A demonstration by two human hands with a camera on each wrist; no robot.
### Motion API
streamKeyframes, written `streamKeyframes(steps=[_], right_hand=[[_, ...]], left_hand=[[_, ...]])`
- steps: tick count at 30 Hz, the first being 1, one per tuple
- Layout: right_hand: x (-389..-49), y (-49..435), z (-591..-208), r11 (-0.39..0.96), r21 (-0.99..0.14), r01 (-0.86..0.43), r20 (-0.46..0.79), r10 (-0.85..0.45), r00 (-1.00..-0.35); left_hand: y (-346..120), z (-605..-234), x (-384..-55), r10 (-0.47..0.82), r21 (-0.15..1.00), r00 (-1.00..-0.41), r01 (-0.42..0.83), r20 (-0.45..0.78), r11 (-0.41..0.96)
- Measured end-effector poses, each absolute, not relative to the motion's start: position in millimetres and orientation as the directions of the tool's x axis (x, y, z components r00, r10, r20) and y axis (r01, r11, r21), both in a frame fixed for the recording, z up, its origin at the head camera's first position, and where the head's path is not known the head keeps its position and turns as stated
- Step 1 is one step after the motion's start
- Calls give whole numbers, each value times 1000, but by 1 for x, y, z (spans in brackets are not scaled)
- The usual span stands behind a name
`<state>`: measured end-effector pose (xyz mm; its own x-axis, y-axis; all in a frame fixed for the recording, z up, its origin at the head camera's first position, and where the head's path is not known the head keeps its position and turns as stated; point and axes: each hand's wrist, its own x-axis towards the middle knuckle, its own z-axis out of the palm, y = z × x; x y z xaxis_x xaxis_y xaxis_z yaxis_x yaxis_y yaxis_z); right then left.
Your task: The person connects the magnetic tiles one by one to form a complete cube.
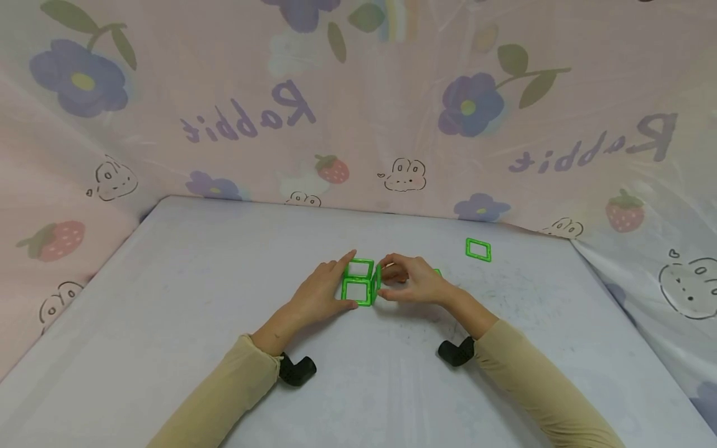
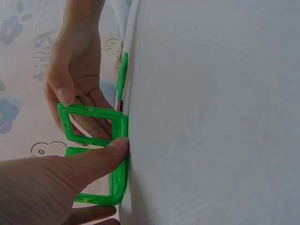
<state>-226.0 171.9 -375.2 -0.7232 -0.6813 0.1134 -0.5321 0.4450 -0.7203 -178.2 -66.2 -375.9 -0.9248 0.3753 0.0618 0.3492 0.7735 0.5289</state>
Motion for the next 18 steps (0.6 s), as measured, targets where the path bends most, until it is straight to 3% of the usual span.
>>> streamKeyframes(steps=[18], right_hand=[[-222, 167, -370, 491, -672, -554, 96, -685, -723]], left_hand=[[-64, -374, -176, 378, 518, -924, 351, 56, 780]])
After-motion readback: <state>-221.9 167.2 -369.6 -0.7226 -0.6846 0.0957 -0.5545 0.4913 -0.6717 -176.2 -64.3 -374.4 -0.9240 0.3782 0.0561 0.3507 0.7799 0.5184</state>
